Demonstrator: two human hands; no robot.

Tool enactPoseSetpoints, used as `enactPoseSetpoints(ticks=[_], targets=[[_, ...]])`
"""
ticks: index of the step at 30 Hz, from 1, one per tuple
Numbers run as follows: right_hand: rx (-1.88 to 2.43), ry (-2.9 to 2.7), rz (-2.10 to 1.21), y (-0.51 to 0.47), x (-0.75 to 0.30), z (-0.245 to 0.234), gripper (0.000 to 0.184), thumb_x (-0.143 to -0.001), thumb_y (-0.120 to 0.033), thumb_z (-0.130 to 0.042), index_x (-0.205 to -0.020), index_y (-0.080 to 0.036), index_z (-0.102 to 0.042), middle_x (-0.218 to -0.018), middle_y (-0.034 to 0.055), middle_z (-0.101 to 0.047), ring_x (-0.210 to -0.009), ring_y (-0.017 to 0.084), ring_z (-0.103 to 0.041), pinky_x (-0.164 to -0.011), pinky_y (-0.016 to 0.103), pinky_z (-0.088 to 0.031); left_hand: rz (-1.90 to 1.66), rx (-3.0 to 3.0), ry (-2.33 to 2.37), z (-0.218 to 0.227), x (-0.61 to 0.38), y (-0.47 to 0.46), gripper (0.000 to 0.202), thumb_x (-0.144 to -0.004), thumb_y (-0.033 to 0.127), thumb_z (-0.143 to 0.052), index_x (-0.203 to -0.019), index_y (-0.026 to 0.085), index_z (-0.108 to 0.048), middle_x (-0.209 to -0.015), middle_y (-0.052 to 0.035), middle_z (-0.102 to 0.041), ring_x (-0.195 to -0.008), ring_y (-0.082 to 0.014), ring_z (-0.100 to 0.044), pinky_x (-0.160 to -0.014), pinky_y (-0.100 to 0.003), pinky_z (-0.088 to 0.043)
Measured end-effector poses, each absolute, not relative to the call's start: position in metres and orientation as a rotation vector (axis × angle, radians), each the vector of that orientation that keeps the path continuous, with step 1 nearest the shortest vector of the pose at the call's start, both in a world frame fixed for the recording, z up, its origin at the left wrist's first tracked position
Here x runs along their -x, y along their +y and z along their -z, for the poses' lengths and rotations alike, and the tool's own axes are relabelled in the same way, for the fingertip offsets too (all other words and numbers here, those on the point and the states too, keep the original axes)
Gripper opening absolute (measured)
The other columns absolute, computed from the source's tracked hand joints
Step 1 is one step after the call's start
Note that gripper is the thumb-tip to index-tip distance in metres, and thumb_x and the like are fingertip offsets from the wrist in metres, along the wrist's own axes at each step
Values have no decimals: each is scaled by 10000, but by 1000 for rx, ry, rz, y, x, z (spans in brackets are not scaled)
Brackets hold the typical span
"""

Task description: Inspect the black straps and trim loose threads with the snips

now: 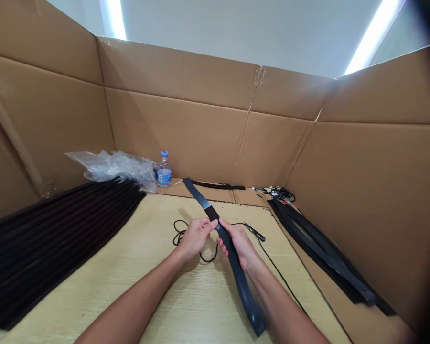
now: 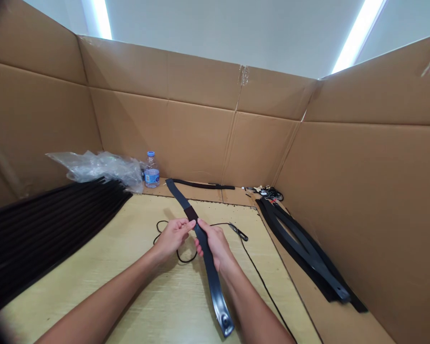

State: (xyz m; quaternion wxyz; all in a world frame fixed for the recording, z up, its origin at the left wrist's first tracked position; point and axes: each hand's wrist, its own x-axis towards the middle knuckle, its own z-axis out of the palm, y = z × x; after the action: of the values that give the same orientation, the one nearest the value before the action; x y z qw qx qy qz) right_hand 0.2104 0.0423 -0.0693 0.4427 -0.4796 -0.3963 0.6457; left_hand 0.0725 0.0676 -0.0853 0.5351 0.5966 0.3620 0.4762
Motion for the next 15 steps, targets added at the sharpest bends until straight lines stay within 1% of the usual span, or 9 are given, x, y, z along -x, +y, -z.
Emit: enactPoseSetpoints(ticks=[3, 6, 8, 10, 11, 13, 15], targets=[[1188, -972, -1616, 43, -210, 72, 486, -746, -577, -578, -688, -97, -534, -555, 40, -537, -369, 71, -431, -344, 180, -317, -1129, -1384, 837, 85, -74, 66, 432, -766, 561, -598, -642, 156, -514, -464, 51, -337, -397, -70, -216, -412, -237, -114], [1028, -936, -1648, 43, -210, 74, 441, -750, -545, -588, -729, -109, -530, -586, 45, -559, -405, 80, -461, -368, 178, -336, -1140, -1348, 842, 86, -70, 69, 427, -758, 552, -614, -636, 165, -479, -469, 55, -339, -408, -67, -211, -411, -227, -104], [880, -890, -1684, 41, -212, 73, 368, -727, -469, -638, -757, -122, -518, -640, 55, -592, -479, 99, -519, -429, 186, -390, -1172, -1318, 871, 86, -65, 71, 444, -741, 564, -628, -631, 167, -465, -467, 62, -330, -411, -63, -208, -413, -217, -100], [801, -867, -1701, 38, -214, 71, 330, -676, -366, -708, -798, -125, -520, -712, 65, -623, -570, 113, -569, -518, 196, -441, -1201, -1276, 907, 85, -61, 72, 472, -710, 583, -653, -618, 169, -446, -457, 78, -288, -403, -55, -181, -411, -211, -86], [792, -872, -1704, 37, -215, 71, 343, -652, -317, -736, -847, -122, -532, -747, 66, -632, -601, 113, -579, -555, 198, -456, -1200, -1257, 909, 83, -59, 72, 483, -692, 587, -669, -615, 171, -435, -455, 86, -268, -398, -51, -165, -409, -211, -77], [788, -916, -1711, 35, -216, 71, 426, -625, -256, -767, -963, -116, -549, -765, 53, -630, -615, 105, -574, -592, 207, -472, -1157, -1238, 868, 78, -57, 69, 493, -661, 579, -704, -624, 175, -424, -456, 94, -262, -392, -45, -148, -406, -211, -69], [782, -990, -1720, 33, -217, 73, 453, -613, -243, -780, -987, -114, -559, -743, 27, -605, -604, 101, -556, -588, 230, -491, -1091, -1251, 813, 74, -57, 66, 493, -640, 567, -729, -639, 169, -438, -458, 93, -277, -391, -41, -147, -407, -211, -63]])
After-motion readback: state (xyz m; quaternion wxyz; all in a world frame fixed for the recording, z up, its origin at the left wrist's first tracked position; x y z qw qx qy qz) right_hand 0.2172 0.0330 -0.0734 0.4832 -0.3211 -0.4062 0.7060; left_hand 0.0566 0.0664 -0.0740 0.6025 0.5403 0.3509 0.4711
